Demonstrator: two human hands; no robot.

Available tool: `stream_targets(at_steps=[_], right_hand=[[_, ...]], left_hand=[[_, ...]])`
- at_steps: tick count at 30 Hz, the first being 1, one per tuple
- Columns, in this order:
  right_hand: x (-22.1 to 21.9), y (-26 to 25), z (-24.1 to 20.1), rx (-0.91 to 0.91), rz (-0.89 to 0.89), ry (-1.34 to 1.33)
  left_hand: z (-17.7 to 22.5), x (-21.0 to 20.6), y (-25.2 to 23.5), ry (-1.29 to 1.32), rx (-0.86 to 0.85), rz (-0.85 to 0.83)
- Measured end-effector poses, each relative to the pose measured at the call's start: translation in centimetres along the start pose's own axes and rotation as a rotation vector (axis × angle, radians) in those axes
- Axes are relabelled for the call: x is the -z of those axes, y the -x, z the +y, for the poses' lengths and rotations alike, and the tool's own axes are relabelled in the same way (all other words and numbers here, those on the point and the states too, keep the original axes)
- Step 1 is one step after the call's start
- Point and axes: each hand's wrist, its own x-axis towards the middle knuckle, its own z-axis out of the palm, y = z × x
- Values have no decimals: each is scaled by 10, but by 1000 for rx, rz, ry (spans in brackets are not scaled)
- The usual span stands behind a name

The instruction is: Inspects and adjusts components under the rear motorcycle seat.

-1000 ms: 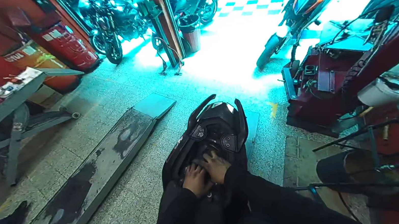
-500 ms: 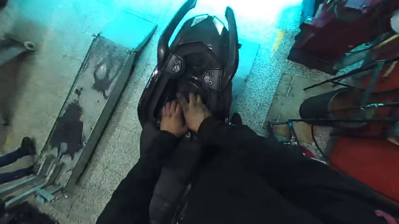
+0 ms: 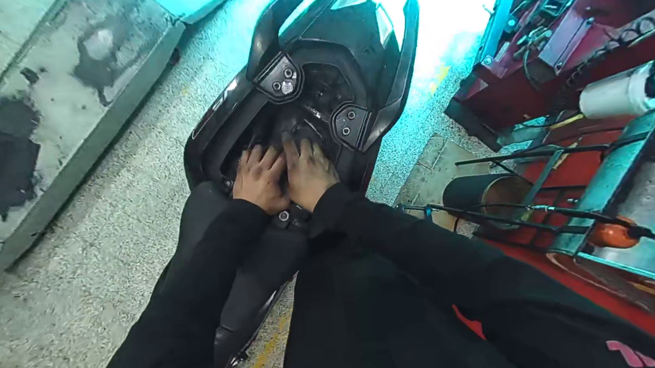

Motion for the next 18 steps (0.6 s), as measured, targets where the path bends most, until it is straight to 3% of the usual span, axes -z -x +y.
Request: stream_targets(at_steps=[4,10,14,18], right_hand=[[1,0,4,36,8,-29],[15,1,6,103,-16,-67],[17,7,19,239,15,-255],[29,53,71,738,168,-597]], left_hand=[[0,0,1,38,9,-10],[5,0,7,-25,-60,132],[42,6,10,7,216,16],[108,6,29,125,582,227]])
